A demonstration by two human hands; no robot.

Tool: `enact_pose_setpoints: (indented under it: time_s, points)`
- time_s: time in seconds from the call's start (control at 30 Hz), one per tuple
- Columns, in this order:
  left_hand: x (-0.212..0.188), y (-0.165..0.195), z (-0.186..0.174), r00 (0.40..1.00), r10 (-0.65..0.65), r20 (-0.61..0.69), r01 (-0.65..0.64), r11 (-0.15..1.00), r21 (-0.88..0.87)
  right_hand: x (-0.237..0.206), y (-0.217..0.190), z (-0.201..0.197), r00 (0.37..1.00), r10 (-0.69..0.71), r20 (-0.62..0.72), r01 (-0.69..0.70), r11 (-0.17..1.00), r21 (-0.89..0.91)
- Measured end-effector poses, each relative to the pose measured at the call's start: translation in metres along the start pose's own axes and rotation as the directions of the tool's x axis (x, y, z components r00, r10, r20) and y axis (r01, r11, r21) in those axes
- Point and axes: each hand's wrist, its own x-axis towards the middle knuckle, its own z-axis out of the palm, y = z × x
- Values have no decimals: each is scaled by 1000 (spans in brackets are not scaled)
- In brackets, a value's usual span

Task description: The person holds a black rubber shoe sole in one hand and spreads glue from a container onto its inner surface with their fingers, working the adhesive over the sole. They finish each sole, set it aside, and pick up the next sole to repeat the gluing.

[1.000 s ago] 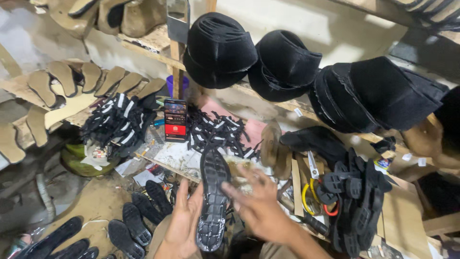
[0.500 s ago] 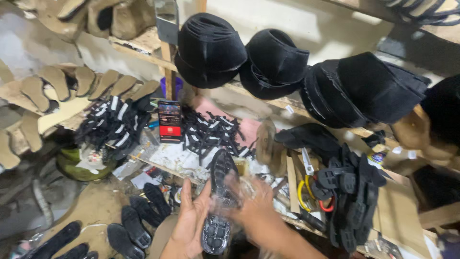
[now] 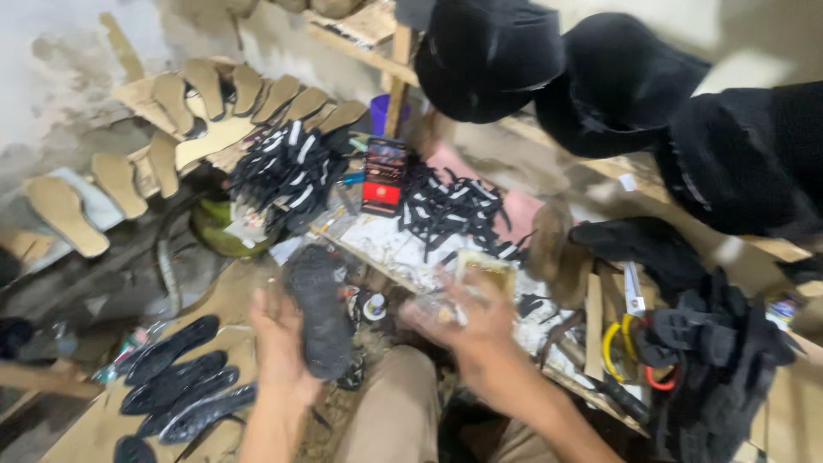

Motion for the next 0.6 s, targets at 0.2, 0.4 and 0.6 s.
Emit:
enact_pose_setpoints:
  time_s: [0.2, 0.4, 0.6]
  points:
    - [24, 17, -104, 957, 57, -286, -35, 996, 81, -25, 37, 11, 934, 300, -197, -240, 930, 279]
    - [47, -19, -153, 875, -145, -462, 227, 966, 126, -81, 54, 26, 871, 471, -139, -419, 861, 289]
    - [105, -37, -173, 825, -131, -550, 319, 911, 261, -134, 62, 28, 797, 571, -195, -523, 815, 251]
